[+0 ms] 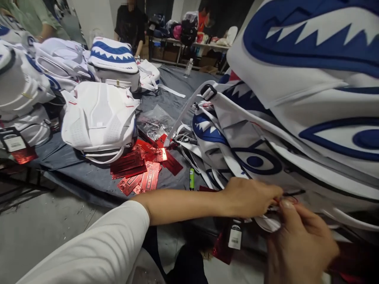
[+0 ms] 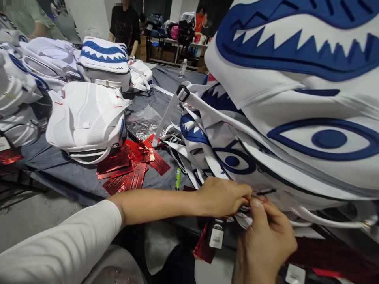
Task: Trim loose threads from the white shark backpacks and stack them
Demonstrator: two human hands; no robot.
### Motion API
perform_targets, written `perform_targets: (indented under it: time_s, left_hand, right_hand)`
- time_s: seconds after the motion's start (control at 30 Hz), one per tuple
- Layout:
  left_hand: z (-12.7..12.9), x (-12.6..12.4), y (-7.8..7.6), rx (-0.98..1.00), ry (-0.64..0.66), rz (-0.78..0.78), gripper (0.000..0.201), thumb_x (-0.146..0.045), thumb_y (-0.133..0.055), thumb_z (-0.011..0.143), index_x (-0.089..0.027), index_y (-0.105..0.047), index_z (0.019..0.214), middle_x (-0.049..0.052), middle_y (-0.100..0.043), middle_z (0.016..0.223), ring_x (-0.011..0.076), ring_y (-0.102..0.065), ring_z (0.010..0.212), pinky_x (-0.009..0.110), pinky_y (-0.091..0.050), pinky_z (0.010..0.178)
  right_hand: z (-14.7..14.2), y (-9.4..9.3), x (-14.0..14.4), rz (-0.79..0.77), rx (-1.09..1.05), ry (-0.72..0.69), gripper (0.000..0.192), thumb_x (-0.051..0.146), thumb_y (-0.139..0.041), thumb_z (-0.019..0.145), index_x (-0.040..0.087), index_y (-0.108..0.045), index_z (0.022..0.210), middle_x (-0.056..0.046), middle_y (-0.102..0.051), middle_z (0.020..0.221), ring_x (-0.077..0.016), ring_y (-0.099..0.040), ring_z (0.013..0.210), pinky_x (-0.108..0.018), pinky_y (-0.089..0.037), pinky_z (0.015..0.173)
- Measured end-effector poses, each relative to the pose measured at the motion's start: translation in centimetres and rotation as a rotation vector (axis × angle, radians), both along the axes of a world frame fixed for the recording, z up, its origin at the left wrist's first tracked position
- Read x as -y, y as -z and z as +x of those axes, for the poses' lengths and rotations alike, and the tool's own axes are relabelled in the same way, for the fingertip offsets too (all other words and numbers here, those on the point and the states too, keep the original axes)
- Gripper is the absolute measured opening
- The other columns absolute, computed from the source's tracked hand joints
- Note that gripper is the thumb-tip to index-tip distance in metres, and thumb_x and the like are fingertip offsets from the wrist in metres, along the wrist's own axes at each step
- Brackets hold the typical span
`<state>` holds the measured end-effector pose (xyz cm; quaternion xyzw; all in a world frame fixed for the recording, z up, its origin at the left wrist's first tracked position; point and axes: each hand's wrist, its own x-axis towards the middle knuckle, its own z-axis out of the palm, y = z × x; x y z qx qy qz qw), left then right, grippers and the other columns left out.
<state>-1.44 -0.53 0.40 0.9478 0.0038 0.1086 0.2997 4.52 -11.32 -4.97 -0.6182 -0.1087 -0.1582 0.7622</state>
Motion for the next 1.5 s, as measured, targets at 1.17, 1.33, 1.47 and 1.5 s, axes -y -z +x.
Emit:
perform_targets:
  time_s: [1.17, 1.33, 1.47, 1.5]
  left_hand:
    - [-14.0, -23.3, 8.9, 0.471, -0.832, -0.379, 0.034, -0.042, -0.061, 0.082, -0.016, -0.069, 0.103, 0.008, -0.073, 0.096, 0.0224, -0.069, 0.091, 0.037, -0.054, 0.089]
    - [-13.4, -25.3, 9.8, 0.589, -0.997, -0.462, 0.04, -0.048, -0.061, 0.076, -0.013, -0.07, 0.093, 0.008, -0.072, 0.086, 0.0238, -0.068, 0.08, 0.039, -0.056, 0.081]
    - [-12.5, -23.9, 7.8, 0.584, -1.027, -0.289, 0.063, -0.046, -0.065, 0.079, -0.009, -0.06, 0.13, 0.021, -0.066, 0.124, 0.036, -0.063, 0.113, 0.055, -0.046, 0.103]
    - [-12.4, -22.5, 7.0, 0.623, -1.004, -0.178, 0.075, -0.046, -0.069, 0.079, -0.01, -0.051, 0.141, 0.023, -0.057, 0.137, 0.0386, -0.054, 0.126, 0.058, -0.038, 0.111]
  right_hand:
    - [-9.7, 2.2, -26.8, -1.237, 0.487, -0.716, 0.023, 0.02, -0.053, 0.099, 0.02, -0.074, 0.107, -0.008, -0.073, 0.112, -0.0239, -0.062, 0.107, -0.037, -0.041, 0.093]
    - [-8.9, 1.3, -23.1, -1.339, 0.473, -0.576, 0.019, 0.013, -0.06, 0.09, 0.015, -0.073, 0.103, -0.01, -0.073, 0.106, -0.0236, -0.062, 0.105, -0.038, -0.035, 0.094]
    - [-6.7, 0.5, -16.3, -1.397, 0.266, -0.401, 0.016, 0.014, -0.057, 0.091, 0.013, -0.073, 0.095, -0.014, -0.073, 0.1, -0.0242, -0.065, 0.093, -0.036, -0.04, 0.083]
    - [-6.5, 0.1, -14.3, -1.308, 0.223, -0.369, 0.018, 0.015, -0.054, 0.094, 0.015, -0.072, 0.095, -0.011, -0.073, 0.099, -0.0221, -0.065, 0.091, -0.033, -0.041, 0.081]
